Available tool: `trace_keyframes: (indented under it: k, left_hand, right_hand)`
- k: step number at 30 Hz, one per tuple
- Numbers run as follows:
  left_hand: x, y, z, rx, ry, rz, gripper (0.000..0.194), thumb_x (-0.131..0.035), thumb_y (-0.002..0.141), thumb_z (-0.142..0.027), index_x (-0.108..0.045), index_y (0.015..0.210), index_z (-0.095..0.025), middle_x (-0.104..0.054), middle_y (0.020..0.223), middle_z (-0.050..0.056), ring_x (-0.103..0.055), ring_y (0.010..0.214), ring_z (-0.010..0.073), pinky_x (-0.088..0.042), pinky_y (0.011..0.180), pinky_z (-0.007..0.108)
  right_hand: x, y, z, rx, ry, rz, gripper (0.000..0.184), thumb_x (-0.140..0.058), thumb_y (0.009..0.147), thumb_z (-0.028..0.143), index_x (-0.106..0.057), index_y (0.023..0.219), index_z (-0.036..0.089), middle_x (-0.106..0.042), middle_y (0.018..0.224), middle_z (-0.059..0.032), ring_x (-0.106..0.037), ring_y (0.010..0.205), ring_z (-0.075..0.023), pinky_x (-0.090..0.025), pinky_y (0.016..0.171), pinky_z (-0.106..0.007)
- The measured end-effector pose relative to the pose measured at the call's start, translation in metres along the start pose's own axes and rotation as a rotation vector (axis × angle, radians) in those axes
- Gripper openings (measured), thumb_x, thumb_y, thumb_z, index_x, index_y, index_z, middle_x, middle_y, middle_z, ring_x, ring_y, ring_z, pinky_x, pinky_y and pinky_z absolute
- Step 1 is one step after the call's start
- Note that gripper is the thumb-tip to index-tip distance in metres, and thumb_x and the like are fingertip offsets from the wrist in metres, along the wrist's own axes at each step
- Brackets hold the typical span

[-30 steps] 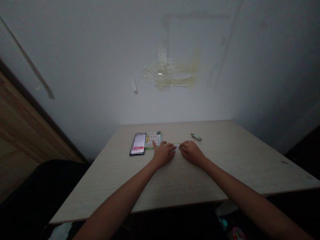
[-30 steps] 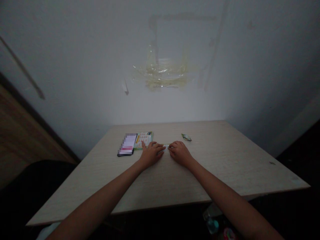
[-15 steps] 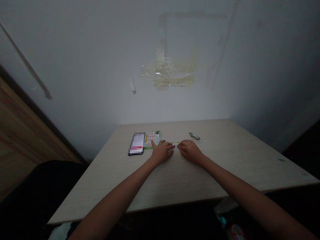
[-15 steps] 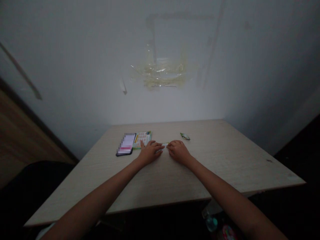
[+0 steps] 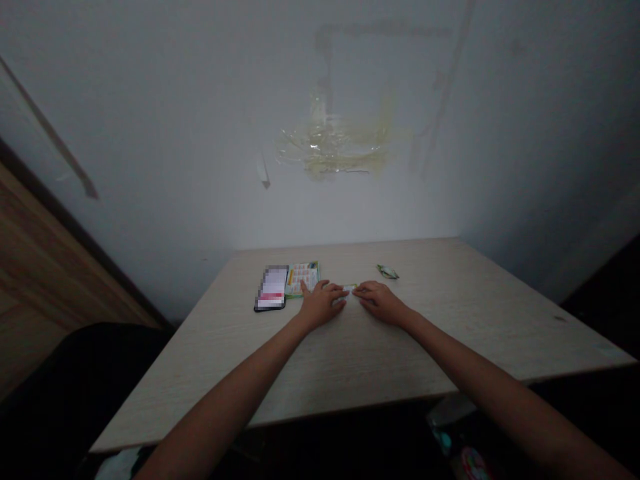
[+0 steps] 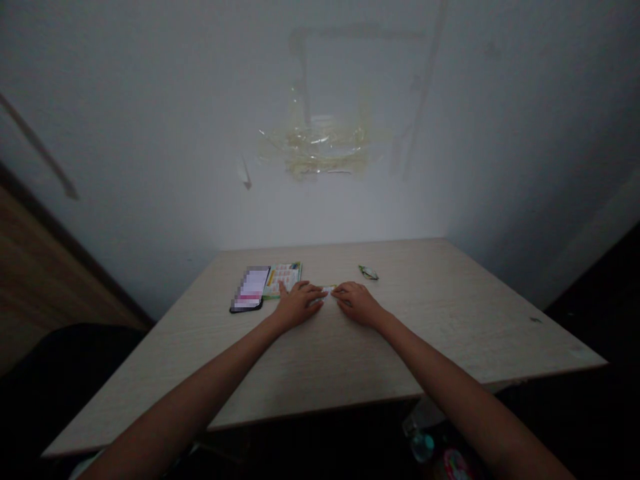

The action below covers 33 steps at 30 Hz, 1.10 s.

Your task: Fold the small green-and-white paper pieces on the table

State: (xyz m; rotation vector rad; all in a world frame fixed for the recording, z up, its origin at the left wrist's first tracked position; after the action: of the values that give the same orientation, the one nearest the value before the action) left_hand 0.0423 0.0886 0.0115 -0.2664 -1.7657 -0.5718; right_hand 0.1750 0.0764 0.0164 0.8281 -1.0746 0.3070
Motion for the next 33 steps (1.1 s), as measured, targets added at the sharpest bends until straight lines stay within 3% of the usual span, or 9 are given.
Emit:
trace_keyframes:
  k: [9,16,26,33]
  left_hand:
    - [0.005,-0.005,-0.008,-0.008,0.010,-0.081,0.032,-0.050,0.095,-0.043,-0.061,0.126,-0.044,-0.064,0.130,0.000,-0.044,0.129,0.0307,0.003,0.102,0.084]
    - [0.008,-0.004,-0.009,0.019,-0.005,-0.070,0.032,-0.050,0.095,-0.044,-0.061,0.125,-0.045,-0.065,0.127,0.000,-0.045,0.127,0.0308,0.002,0.103,0.084]
    - [0.006,-0.005,-0.008,0.012,-0.011,-0.071,0.033,-0.051,0.095,-0.044,-0.060,0.126,-0.046,-0.064,0.131,-0.002,-0.045,0.128,0.0303,0.004,0.102,0.084]
    - [0.008,-0.006,-0.009,0.004,0.030,-0.066,0.033,-0.050,0.095,-0.045,-0.059,0.127,-0.046,-0.064,0.131,-0.002,-0.047,0.126,0.0302,0.001,0.103,0.084]
  right_hand:
    - [0.004,0.000,0.004,-0.015,0.004,-0.035,0.033,-0.058,0.090,0.020,-0.068,0.122,0.021,-0.069,0.118,-0.0096,-0.059,0.112,-0.0224,-0.046,0.098,-0.041]
    - [0.012,0.001,-0.002,-0.096,-0.084,-0.122,0.022,-0.058,0.090,0.018,-0.074,0.104,0.020,-0.072,0.101,-0.0092,-0.061,0.100,-0.0221,-0.047,0.093,-0.040]
    - [0.007,0.004,0.007,-0.071,-0.112,-0.057,0.027,-0.056,0.092,0.018,-0.070,0.114,0.020,-0.068,0.109,-0.0101,-0.057,0.107,-0.0228,-0.046,0.093,-0.040]
    - [0.008,0.007,0.013,-0.014,-0.102,-0.048,0.024,-0.053,0.094,0.019,-0.071,0.110,0.017,-0.069,0.108,-0.0107,-0.057,0.106,-0.0228,-0.045,0.095,-0.041]
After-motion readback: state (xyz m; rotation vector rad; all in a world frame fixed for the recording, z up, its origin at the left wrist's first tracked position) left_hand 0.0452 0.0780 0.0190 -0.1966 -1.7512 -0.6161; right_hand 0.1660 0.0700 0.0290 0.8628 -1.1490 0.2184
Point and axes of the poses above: each hand's wrist, its own y-axis towards the middle knuckle, its own x-axis out of the back of the hand, z = x × y, the point moved 10 cm from there along y, towards the middle knuckle
